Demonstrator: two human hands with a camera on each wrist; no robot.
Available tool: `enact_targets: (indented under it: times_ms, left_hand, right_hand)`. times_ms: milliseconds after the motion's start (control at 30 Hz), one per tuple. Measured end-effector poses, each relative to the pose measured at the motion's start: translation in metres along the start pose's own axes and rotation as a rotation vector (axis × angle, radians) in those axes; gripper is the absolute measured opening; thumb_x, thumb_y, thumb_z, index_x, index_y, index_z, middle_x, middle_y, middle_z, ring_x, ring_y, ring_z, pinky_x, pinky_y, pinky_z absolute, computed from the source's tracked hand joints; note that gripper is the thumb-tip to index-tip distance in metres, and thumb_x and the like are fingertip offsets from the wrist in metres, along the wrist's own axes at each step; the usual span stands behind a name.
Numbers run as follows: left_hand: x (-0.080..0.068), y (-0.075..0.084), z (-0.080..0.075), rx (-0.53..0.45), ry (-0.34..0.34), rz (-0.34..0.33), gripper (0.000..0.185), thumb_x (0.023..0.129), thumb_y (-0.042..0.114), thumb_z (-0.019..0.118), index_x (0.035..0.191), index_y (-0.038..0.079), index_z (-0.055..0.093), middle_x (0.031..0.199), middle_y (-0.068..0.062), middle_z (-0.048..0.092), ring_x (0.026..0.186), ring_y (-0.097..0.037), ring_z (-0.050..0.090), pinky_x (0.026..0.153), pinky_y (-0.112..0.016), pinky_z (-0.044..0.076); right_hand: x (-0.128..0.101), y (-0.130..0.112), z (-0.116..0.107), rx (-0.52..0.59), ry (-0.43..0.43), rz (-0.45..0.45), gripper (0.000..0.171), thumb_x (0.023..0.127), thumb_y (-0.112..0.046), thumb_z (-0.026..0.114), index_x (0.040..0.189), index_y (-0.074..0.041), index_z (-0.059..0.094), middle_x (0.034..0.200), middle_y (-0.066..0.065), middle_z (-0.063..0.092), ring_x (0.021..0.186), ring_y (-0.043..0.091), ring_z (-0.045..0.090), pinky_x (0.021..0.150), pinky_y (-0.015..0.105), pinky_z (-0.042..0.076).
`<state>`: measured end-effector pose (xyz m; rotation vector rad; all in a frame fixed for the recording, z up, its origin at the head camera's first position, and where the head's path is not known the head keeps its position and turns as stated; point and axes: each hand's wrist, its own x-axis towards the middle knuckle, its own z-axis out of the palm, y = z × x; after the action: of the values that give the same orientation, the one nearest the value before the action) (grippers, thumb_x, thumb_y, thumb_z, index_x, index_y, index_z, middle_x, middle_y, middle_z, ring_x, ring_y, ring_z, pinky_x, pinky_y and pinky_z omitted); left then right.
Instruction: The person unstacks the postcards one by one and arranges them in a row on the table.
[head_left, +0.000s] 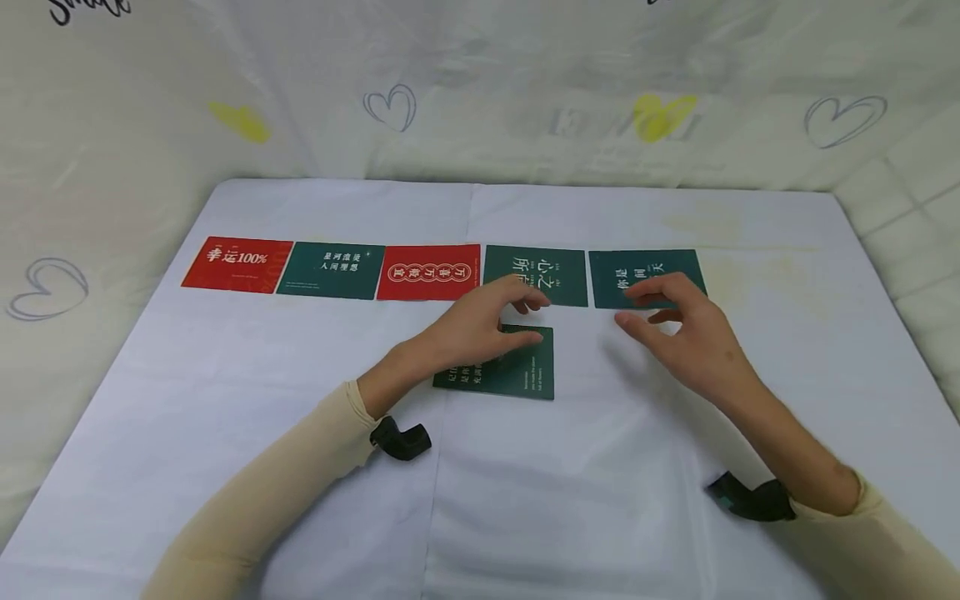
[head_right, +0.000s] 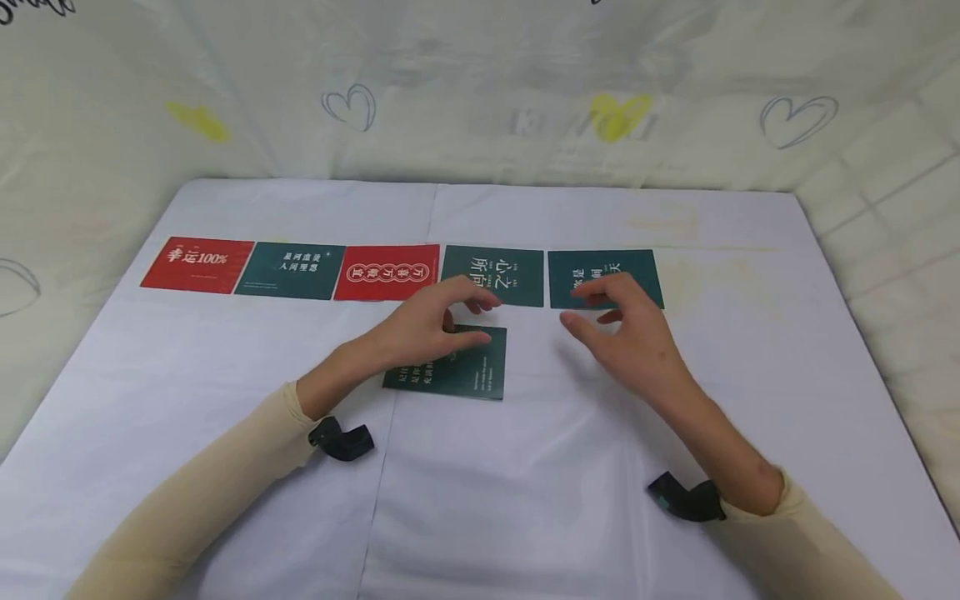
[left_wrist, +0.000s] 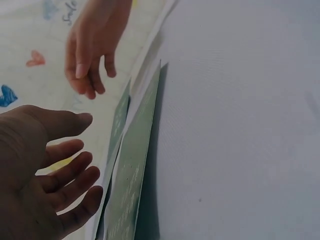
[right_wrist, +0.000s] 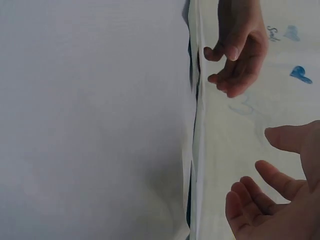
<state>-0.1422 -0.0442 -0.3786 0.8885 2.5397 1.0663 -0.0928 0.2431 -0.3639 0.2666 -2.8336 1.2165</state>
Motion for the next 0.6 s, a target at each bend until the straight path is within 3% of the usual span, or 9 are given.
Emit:
enact_targets:
  times_ms: [100,233,600]
  left_hand:
    - [-0.006,-0.001,-0.003,0.049,-0.023,-0.007,0.052,0.091,0.031,0.081,0.139,0.019,0.064,0.134,0.002,0.064,0.12,-0.013,0.062,0.099,-0.031,0.057]
    - [-0.012,-0.003,-0.006,0.106,-0.033,-0.013,0.056,0.089,0.036,0.082,0.14,0.02,0.065,0.134,0.003,0.064,0.122,-0.013,0.061,0.105,-0.034,0.056]
    - [-0.032,-0.014,-0.013,0.203,-0.042,-0.014,0.061,0.086,0.044,0.083,0.14,0.022,0.065,0.137,0.002,0.064,0.128,-0.016,0.058,0.11,-0.041,0.053]
  right_hand:
    - [0.0,-0.009,0.008,-0.011,-0.043,-0.005,0.038,0.097,-0.029,0.075,0.128,-0.009,0.065,0.127,0.009,0.061,0.117,0.025,0.06,0.097,0.027,0.053]
    - [-0.001,-0.017,0.018,-0.017,-0.108,-0.011,0.041,0.097,-0.031,0.076,0.129,-0.009,0.064,0.129,0.01,0.062,0.116,0.029,0.06,0.099,0.051,0.053]
    - [-0.006,-0.029,0.036,-0.02,-0.27,-0.033,0.054,0.09,-0.029,0.083,0.137,-0.016,0.059,0.137,0.002,0.059,0.126,0.027,0.061,0.104,0.052,0.055]
